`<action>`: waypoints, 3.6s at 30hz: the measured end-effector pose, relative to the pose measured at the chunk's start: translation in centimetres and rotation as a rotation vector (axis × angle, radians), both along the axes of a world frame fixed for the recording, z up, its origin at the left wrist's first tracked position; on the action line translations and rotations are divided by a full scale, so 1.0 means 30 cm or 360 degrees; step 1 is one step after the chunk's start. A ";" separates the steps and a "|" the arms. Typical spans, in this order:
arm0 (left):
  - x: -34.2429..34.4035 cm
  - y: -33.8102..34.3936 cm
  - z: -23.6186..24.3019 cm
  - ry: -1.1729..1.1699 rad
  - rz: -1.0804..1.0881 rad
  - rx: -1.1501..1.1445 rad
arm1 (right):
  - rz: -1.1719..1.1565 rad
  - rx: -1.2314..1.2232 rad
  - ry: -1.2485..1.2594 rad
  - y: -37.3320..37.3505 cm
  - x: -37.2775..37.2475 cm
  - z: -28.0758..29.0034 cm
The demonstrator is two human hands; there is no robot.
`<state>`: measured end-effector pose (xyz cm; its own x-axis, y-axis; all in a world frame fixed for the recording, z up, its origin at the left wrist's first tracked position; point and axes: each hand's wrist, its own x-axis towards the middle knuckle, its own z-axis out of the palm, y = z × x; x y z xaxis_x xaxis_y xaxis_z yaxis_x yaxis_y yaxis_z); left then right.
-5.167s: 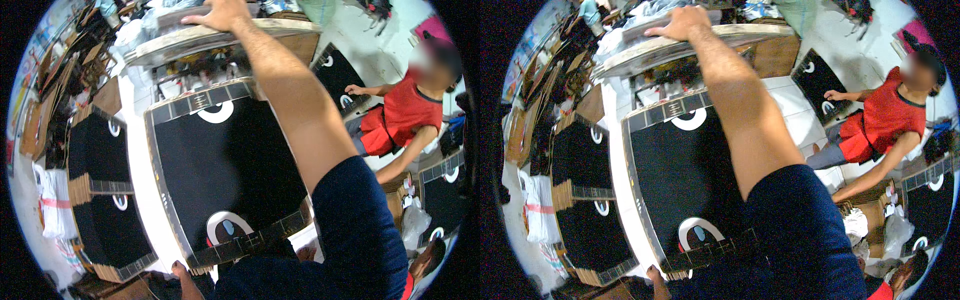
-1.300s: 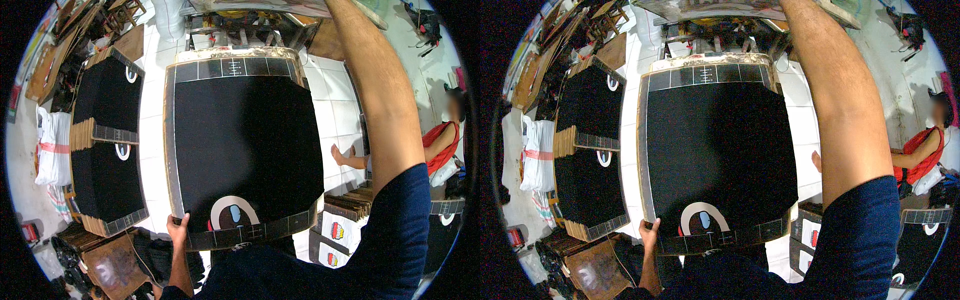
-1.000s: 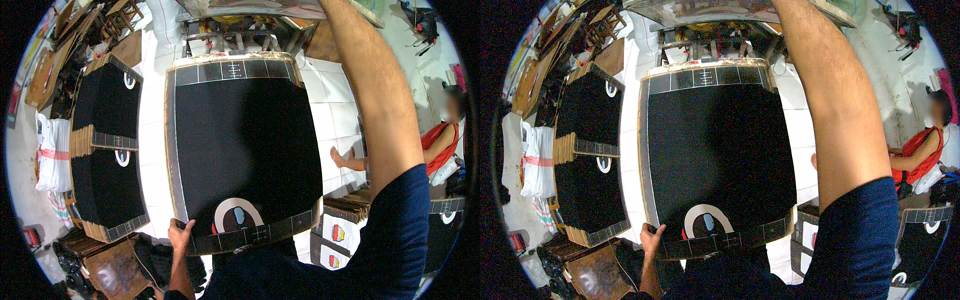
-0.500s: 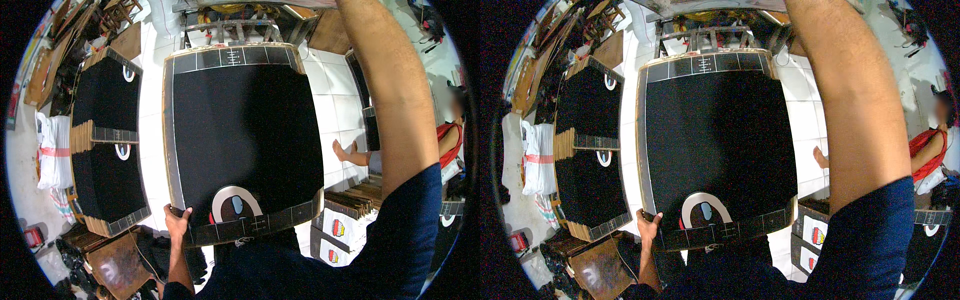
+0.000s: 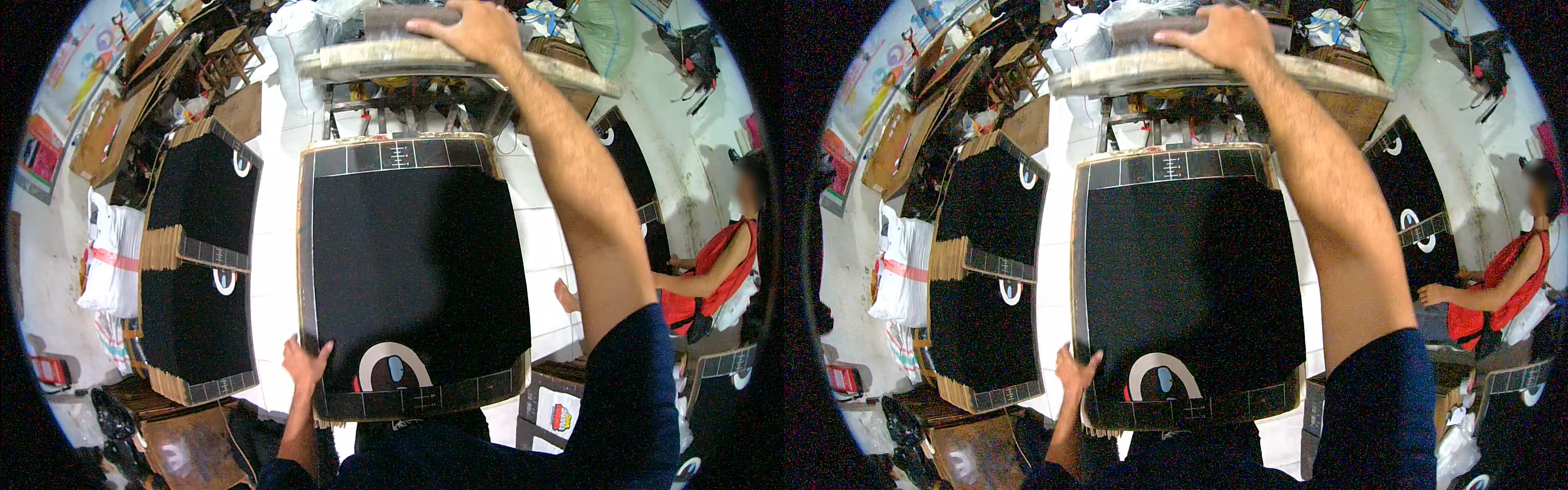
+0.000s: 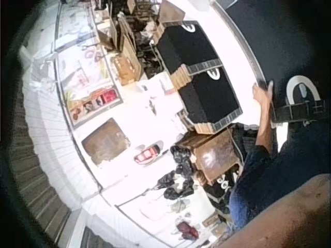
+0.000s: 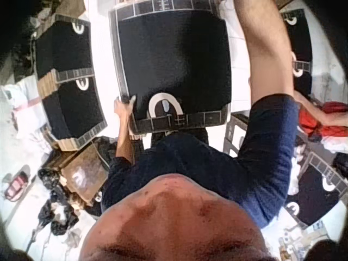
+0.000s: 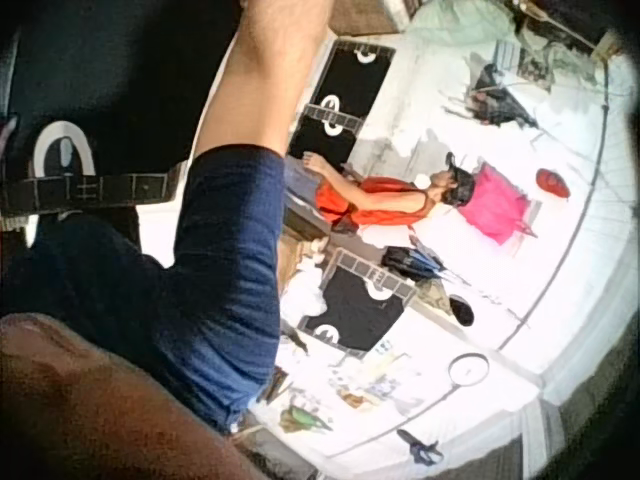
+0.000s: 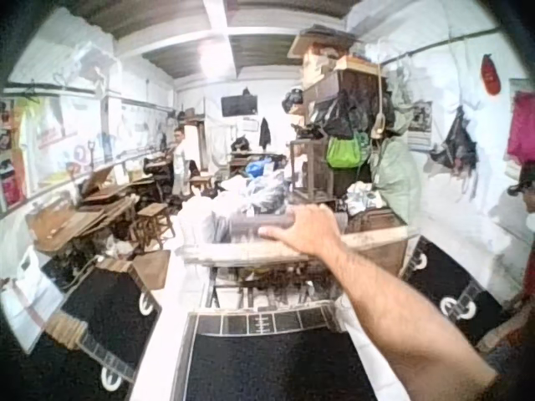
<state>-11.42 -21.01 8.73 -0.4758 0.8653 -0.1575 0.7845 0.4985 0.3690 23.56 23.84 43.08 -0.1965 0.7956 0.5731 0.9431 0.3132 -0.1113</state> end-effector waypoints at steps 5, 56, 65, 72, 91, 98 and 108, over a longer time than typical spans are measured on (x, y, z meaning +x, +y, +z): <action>0.292 0.609 0.307 -0.1847 -0.0148 0.0971 | 0.0244 0.0483 0.0004 -0.161 0.037 -0.297; 0.331 0.697 -0.198 0.0109 -0.0534 0.0530 | 0.0118 -0.0332 -0.0224 0.081 -0.058 -1.190; 0.332 0.696 -0.215 0.0149 -0.0562 0.0665 | 0.0150 -0.0475 -0.0161 -0.403 -0.020 -1.137; 0.330 0.704 -0.220 0.0040 -0.0521 0.0719 | 0.0163 -0.0433 -0.0139 -0.447 -0.011 -1.159; 0.345 0.708 -0.293 -0.0491 -0.0497 0.1336 | 0.0272 -0.0616 -0.0084 -0.284 0.027 -1.035; 0.351 0.699 -0.282 -0.0499 -0.0404 0.1209 | 0.0347 -0.0833 -0.0126 -0.328 0.055 -1.064; 0.347 0.698 -0.294 -0.0380 -0.0455 0.1255 | 0.0362 -0.0827 -0.0117 0.247 0.020 -1.160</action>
<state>-1.00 -0.05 -0.10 -0.2544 0.8452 0.4700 0.6981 -0.1758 0.6941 24.15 31.25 8.29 -0.4205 0.9022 0.0960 0.8695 0.4309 -0.2416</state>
